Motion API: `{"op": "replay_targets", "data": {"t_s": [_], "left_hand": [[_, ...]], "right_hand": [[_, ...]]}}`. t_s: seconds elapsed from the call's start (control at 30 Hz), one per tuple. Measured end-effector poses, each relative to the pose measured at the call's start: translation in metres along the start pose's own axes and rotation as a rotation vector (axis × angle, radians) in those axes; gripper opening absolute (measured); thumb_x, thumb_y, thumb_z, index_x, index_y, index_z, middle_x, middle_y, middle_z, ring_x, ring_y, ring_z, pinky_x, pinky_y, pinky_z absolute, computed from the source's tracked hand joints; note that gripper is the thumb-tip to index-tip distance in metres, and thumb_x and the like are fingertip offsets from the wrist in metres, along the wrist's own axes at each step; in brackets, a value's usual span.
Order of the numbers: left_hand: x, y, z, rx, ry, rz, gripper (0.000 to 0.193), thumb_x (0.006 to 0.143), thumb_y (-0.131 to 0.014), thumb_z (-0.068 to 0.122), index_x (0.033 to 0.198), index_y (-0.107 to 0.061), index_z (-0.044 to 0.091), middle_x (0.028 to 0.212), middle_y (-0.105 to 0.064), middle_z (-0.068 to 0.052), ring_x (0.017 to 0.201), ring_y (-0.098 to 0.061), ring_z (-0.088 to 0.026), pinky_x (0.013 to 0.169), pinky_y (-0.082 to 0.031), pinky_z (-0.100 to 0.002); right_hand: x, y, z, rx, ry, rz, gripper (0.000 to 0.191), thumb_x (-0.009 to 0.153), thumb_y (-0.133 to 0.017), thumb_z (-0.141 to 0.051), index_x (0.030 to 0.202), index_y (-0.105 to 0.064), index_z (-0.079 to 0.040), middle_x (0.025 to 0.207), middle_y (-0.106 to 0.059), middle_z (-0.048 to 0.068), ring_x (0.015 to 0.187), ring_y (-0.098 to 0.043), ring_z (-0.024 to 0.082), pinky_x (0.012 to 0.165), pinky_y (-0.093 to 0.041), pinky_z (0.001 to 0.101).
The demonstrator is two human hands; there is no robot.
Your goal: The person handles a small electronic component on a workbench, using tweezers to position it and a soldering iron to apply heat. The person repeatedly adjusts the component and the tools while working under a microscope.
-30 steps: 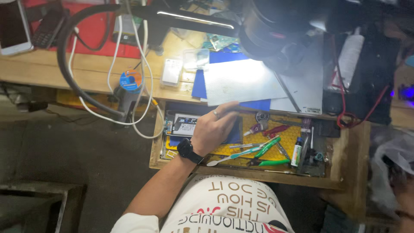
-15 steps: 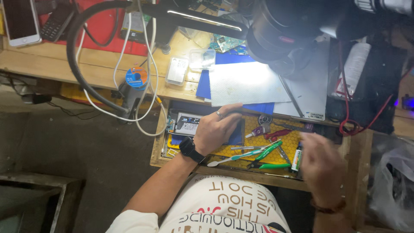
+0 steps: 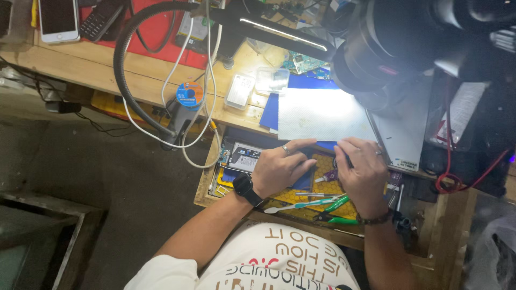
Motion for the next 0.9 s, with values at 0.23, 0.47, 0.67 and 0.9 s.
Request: {"op": "replay_targets", "data": {"t_s": [0.23,0.47,0.67,0.9], "left_hand": [[0.004,0.007,0.004,0.068,-0.05,0.048,0.01,0.093,-0.076,0.016,0.092,-0.069,0.008,0.125,-0.07,-0.004,0.078,-0.072,-0.02,0.066,-0.058,-0.031],[0.051,0.053,-0.046,0.411,0.03,0.114,0.017,0.092,-0.076,0.008,0.108,-0.071,0.011,0.113,-0.07,-0.004,0.096,-0.068,-0.025,0.083,-0.054,-0.039],[0.081,0.072,-0.08,0.42,0.023,0.052,0.04,0.079,-0.084,0.022,0.113,-0.066,0.01,0.123,-0.066,-0.01,0.117,-0.059,-0.031,0.098,-0.042,-0.046],[0.083,0.071,-0.09,0.411,0.059,-0.005,0.045,0.08,-0.083,0.028,0.119,-0.067,0.013,0.118,-0.067,-0.005,0.117,-0.058,-0.027,0.103,-0.035,-0.047]], "right_hand": [[-0.004,-0.023,0.006,0.085,-0.07,0.064,0.015,0.09,-0.08,0.0,0.103,-0.073,-0.004,0.108,-0.069,0.009,0.096,-0.063,0.028,0.085,-0.052,0.0398],[-0.012,-0.025,0.013,0.103,-0.104,0.078,0.015,0.091,-0.079,-0.002,0.104,-0.074,-0.006,0.109,-0.069,0.008,0.099,-0.062,0.027,0.088,-0.051,0.04],[-0.014,-0.024,0.014,0.098,-0.096,0.097,0.014,0.091,-0.079,-0.003,0.104,-0.074,-0.007,0.109,-0.069,0.006,0.1,-0.062,0.027,0.089,-0.05,0.0396],[-0.018,-0.025,0.018,0.087,-0.08,0.091,0.014,0.091,-0.08,-0.005,0.104,-0.074,-0.007,0.109,-0.068,0.006,0.1,-0.061,0.025,0.089,-0.05,0.0396]]}}
Point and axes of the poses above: each hand's wrist, its own x-axis towards the middle knuckle, its own y-axis out of the back of the hand, z = x × y, the point moved 2 cm from there along x, towards the middle knuckle
